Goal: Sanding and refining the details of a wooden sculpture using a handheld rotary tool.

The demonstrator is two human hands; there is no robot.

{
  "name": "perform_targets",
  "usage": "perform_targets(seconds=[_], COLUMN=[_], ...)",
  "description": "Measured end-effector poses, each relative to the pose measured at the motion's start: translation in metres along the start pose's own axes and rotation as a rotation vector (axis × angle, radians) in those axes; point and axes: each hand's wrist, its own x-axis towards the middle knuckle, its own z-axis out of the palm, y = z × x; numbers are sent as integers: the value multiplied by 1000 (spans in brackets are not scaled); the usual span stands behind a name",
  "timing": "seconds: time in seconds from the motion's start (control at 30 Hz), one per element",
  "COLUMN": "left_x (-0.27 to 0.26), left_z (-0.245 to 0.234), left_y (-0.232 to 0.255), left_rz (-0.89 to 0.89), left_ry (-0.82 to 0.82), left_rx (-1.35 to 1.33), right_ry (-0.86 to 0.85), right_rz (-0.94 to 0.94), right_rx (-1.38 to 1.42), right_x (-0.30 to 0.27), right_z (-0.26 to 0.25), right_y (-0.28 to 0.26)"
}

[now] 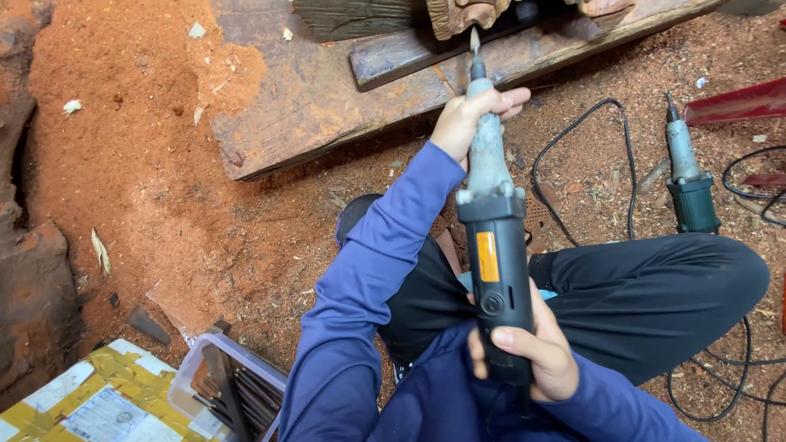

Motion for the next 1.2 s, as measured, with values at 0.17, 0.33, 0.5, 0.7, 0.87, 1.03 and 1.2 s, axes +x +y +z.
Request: perform_targets(seconds=[0.17, 0.33, 0.5, 0.7, 0.87, 1.03, 1.2], left_x=[-9, 18, 40, 72, 86, 79, 84], left_z=[25, 53, 83, 94, 82, 80, 75], left_y=[-25, -68, -82, -86, -80, -68, -70], left_rz=[-12, -120, 3, 71, 126, 151, 163], left_ry=[87, 28, 67, 118, 210, 250, 245], left_rx=[-5, 251, 597, 626, 632, 661, 667], right_ry=[-46, -13, 7, 31, 17, 14, 1], right_rz=[47, -63, -350, -389, -428, -405, -394], right_rx=[-270, -635, -647, -585, -573, -533, -499], right_x=[-12, -8, 20, 44, 62, 74, 77], right_z=[-78, -157, -213, -204, -187, -199, -197], right_y=[-25, -31, 1, -3, -13, 4, 4])
